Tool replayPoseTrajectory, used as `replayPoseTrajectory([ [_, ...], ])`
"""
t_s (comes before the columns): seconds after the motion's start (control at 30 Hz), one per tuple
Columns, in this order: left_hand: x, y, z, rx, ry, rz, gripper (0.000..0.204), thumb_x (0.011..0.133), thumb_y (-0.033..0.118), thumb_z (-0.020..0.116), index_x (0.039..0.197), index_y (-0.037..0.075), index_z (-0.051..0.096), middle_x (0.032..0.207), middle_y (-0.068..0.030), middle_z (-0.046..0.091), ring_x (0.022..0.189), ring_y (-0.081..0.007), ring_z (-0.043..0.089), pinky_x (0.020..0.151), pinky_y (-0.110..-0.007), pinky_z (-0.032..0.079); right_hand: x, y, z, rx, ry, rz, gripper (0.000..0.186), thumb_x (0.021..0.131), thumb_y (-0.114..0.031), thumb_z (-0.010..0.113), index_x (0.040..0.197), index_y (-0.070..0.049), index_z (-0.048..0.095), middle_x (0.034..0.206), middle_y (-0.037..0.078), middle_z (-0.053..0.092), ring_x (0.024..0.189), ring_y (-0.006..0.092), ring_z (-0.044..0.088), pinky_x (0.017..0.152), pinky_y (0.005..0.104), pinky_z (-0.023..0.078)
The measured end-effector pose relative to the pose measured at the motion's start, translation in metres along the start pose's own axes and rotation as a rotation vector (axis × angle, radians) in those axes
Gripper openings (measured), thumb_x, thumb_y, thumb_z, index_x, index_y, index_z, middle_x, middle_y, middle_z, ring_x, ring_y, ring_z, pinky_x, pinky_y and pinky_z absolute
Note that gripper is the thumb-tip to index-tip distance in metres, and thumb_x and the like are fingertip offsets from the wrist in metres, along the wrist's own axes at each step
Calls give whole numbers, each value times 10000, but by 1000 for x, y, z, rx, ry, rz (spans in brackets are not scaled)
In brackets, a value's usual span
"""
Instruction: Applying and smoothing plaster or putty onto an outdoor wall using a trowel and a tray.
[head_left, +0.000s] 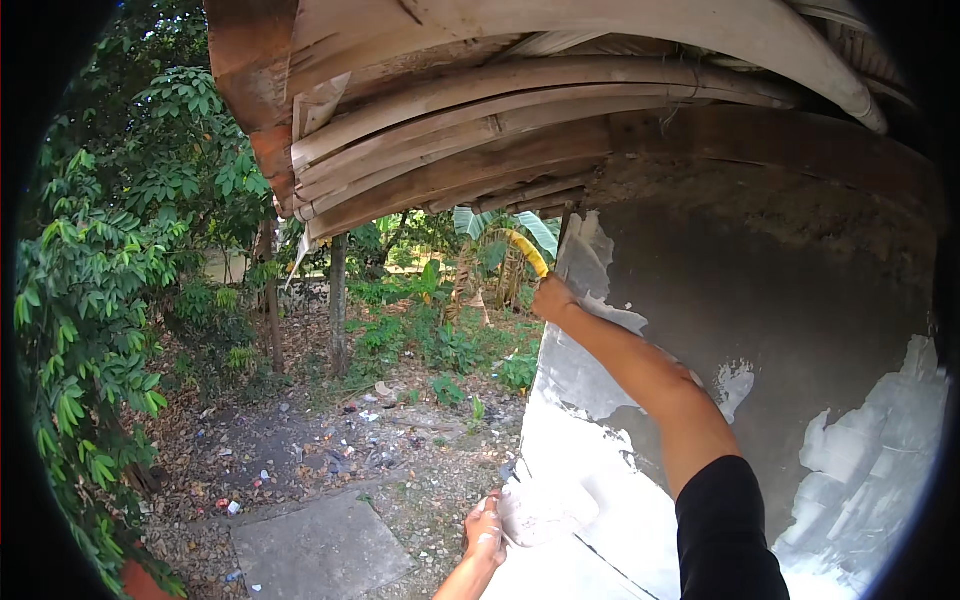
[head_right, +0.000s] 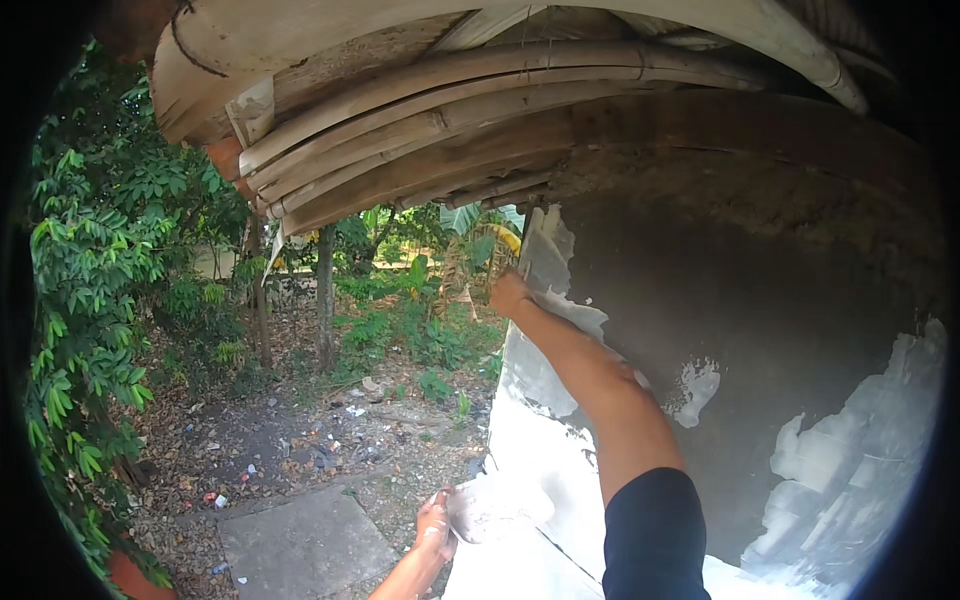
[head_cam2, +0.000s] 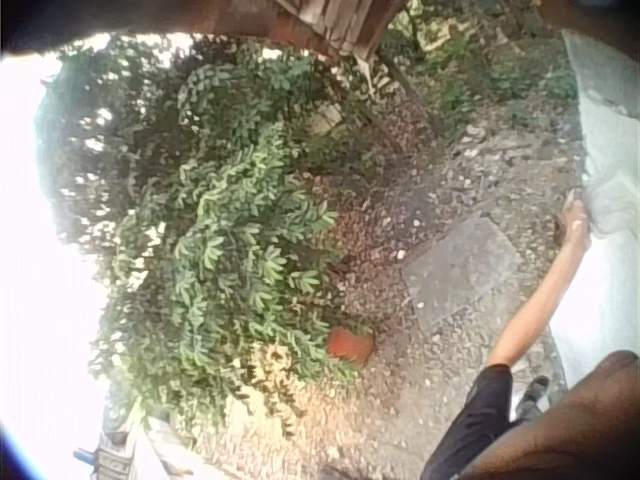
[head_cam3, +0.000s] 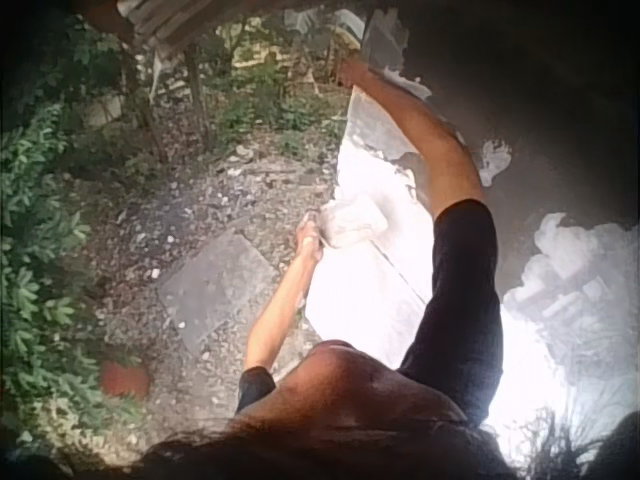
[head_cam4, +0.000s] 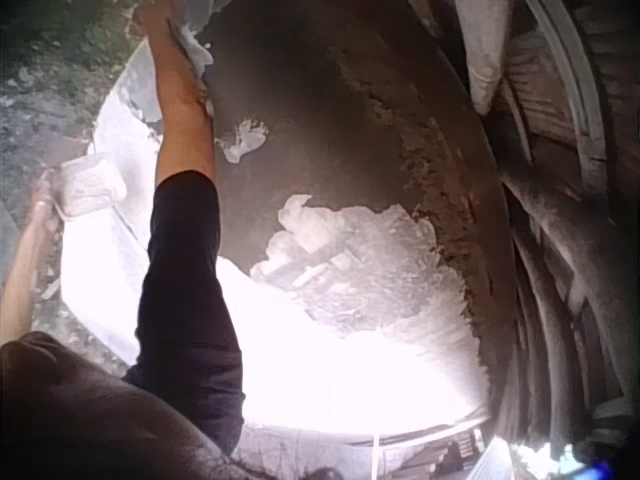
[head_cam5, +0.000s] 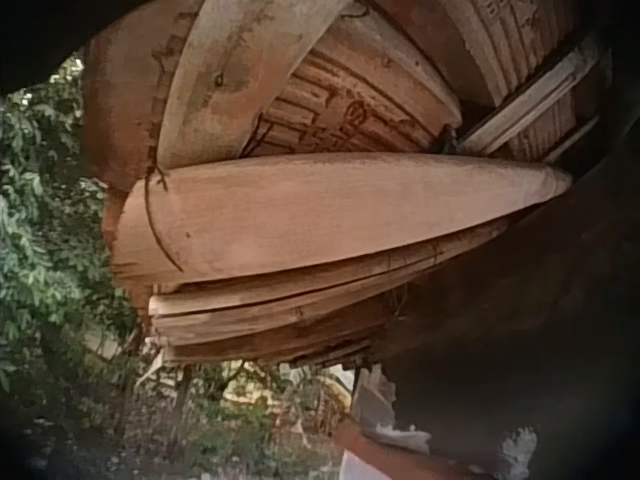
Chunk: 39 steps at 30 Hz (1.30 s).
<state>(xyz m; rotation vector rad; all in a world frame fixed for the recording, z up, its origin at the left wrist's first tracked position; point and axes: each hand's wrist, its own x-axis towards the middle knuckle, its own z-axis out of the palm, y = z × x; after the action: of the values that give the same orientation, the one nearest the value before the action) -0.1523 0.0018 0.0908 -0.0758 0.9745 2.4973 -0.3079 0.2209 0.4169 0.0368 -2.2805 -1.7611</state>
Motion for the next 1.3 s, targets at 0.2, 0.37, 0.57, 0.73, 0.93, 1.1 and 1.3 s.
replayPoseTrajectory([
  [0.2, -15, -1, 39, -34, -20, 66, 182, 930, 225, 560, 997, 73, 636, 803, -12, 612, 574, -87, 489, 505, -230, 391, -77, 35, -18, -45, -5, -201, 143, 801, -204, 580, 798, -167, 718, 852, -29, 688, 938, 168, 612, 797, 347, 438],
  [0.37, -41, -12, 79, -27, -181, -59, 228, 951, 214, 523, 1048, 24, 603, 999, -74, 637, 898, -172, 591, 794, -312, 492, -178, 69, -21, -42, 32, -183, 82, 721, -237, 650, 730, -176, 704, 846, -17, 681, 878, 168, 622, 794, 311, 448],
  [0.57, -71, -27, 96, 27, -254, -191, 256, 959, 215, 499, 1113, 22, 566, 1110, -100, 615, 1001, -194, 572, 859, -326, 480, -314, 95, -60, 53, -43, -145, 151, 675, -288, 687, 752, -161, 709, 902, -43, 663, 1008, 161, 562, 887, 319, 424],
  [0.73, -83, -41, 92, 30, -257, -206, 235, 955, 206, 492, 1087, 32, 581, 1104, -94, 615, 1014, -193, 568, 850, -315, 484, -428, 99, -92, 83, -104, 3, 268, 629, -338, 718, 816, -145, 719, 1013, -41, 643, 1082, 166, 521, 946, 329, 395],
  [0.93, -91, -31, 81, 52, -233, -189, 197, 931, 219, 549, 1012, 52, 617, 1001, -63, 633, 905, -165, 586, 786, -314, 500, -445, 98, -134, 100, -334, 88, 232, 633, -327, 718, 762, -134, 726, 959, -21, 668, 1031, 178, 561, 932, 315, 407],
  [1.1, -87, -28, 72, 42, -247, -142, 186, 947, 218, 519, 1002, 64, 608, 989, -65, 627, 902, -172, 591, 761, -317, 512, -365, 93, -123, 119, 76, 81, 206, 659, -330, 694, 725, -136, 720, 919, -18, 670, 1000, 173, 565, 887, 308, 428],
  [1.3, -97, -27, 62, 2, -205, -137, 163, 957, 165, 466, 1025, 73, 582, 1030, -77, 619, 934, -199, 586, 818, -344, 510, -231, 83, -42, -29, 331, 7, 162, 682, -307, 664, 724, -157, 712, 890, -36, 673, 1007, 176, 555, 889, 337, 421],
])
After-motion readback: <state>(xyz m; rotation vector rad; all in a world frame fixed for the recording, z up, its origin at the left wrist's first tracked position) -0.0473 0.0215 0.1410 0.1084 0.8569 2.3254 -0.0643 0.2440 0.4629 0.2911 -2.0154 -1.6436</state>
